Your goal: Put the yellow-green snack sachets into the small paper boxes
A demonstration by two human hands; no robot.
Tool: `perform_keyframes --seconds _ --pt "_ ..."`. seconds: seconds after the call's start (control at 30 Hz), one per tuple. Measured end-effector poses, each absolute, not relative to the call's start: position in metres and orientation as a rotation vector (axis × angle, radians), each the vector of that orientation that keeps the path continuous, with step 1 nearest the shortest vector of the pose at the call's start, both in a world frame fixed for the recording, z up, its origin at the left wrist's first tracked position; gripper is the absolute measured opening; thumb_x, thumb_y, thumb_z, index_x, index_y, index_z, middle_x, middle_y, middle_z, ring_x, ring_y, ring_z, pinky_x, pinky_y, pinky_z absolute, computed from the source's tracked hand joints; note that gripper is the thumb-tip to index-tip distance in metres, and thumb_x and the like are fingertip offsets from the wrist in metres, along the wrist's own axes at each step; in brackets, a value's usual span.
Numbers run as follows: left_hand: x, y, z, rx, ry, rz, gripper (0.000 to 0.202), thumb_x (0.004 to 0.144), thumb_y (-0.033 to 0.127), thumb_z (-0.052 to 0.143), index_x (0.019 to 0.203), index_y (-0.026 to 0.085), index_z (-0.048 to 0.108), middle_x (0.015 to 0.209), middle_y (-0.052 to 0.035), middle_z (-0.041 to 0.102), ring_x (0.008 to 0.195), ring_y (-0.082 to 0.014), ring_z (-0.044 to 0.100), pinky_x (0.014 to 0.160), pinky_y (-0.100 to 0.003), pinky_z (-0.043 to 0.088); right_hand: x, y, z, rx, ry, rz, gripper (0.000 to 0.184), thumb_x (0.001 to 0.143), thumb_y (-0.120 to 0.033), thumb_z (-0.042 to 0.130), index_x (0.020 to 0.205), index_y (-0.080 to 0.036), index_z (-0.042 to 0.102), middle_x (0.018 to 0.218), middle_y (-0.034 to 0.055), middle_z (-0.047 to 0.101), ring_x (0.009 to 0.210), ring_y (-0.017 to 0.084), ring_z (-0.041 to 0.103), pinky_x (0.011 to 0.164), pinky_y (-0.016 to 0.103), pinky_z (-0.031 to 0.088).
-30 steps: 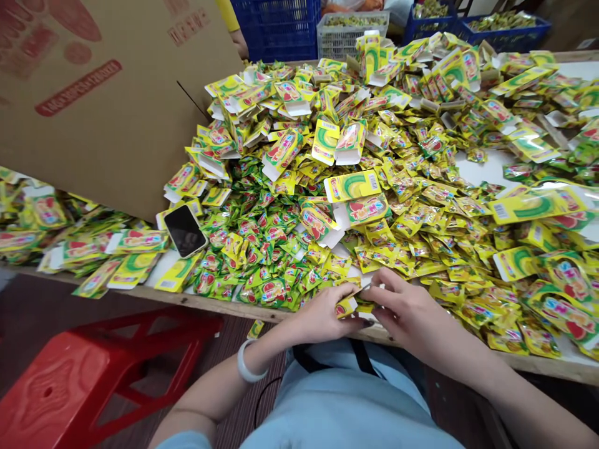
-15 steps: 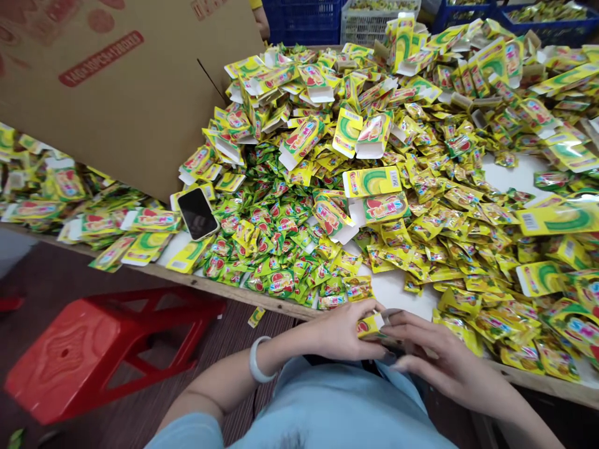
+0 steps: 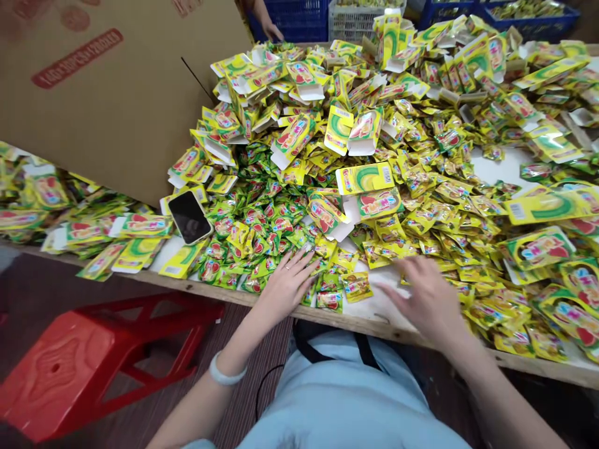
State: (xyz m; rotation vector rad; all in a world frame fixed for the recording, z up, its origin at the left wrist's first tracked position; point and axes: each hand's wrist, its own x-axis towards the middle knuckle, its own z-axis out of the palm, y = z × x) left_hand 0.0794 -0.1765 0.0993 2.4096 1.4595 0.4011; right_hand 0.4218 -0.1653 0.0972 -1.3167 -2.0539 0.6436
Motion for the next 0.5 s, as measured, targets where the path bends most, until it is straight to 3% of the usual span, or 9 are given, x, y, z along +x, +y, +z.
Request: perform_keyframes --seconds 0.1,0.17,0.23,0.3,0.33,0.4,0.5 --pt "0.085 -0.173 0.104 2.329 1.527 0.636 0.036 0.101 0.024 0.038 0.125 0.019 0.065 0.138 -0.0120 0.061 0.143 -0.0278 0.042 0.118 -0.060 0.027 0.361 -0.156 0.091 -1.377 -2.204 0.500 0.023 0.093 -0.044 0.058 0.090 -0.022 0.063 0.096 0.0137 0.062 0.092 0.032 0.058 0.077 0.045 0.051" --pt "0.092 -0.169 0.110 2.159 1.581 0.846 0.037 0.101 0.026 0.037 0.118 0.019 0.068 0.129 -0.0119 0.068 0.136 -0.0271 0.050 0.114 -0.055 0.034 0.352 -0.153 0.097 -1.319 -2.155 0.597 0.027 0.095 -0.044 0.053 0.079 -0.023 0.058 0.085 0.0101 0.061 0.082 0.028 0.058 0.072 0.041 0.051" --pt "0.102 -0.164 0.117 1.898 1.619 1.003 0.038 0.102 0.032 0.036 0.111 0.017 0.070 0.104 -0.0105 0.075 0.112 -0.0249 0.065 0.098 -0.042 0.049 0.360 -0.151 0.107 -1.286 -1.943 0.830 0.027 0.094 -0.045 0.056 0.077 -0.024 0.054 0.073 0.0039 0.057 0.068 0.022 0.056 0.062 0.035 0.049" --pt "0.116 -0.158 0.123 1.655 1.613 1.064 0.042 0.100 0.042 0.039 0.101 0.015 0.071 0.073 -0.0043 0.068 0.076 -0.0197 0.065 0.071 -0.031 0.051 0.371 -0.151 0.117 -1.261 -1.661 1.080 0.024 0.090 -0.045 0.064 0.082 -0.025 0.053 0.072 0.0000 0.057 0.061 0.017 0.055 0.055 0.030 0.047" --pt "0.123 -0.155 0.125 1.569 1.589 1.070 0.044 0.099 0.047 0.042 0.094 0.014 0.071 0.063 -0.0010 0.060 0.063 -0.0169 0.058 0.062 -0.027 0.046 0.375 -0.152 0.121 -1.227 -1.551 1.157 0.023 0.089 -0.043 0.067 0.085 -0.025 0.053 0.079 0.0008 0.060 0.065 0.018 0.059 0.056 0.030 0.049" --pt "0.137 -0.150 0.127 1.475 1.514 1.067 0.048 0.096 0.054 0.045 0.082 0.014 0.067 0.056 0.0023 0.048 0.055 -0.0134 0.045 0.054 -0.025 0.037 0.374 -0.152 0.127 -1.146 -1.504 1.169 0.020 0.087 -0.039 0.070 0.088 -0.025 0.055 0.105 0.0060 0.063 0.093 0.022 0.065 0.072 0.034 0.055" --pt "0.147 -0.149 0.125 1.445 1.371 0.991 0.051 0.095 0.057 0.044 0.071 0.016 0.060 0.059 0.0019 0.046 0.058 -0.0130 0.043 0.056 -0.025 0.037 0.364 -0.149 0.135 -1.072 -1.771 1.012 0.013 0.089 -0.033 0.068 0.089 -0.024 0.058 0.129 0.0113 0.058 0.126 0.028 0.053 0.098 0.045 0.048"
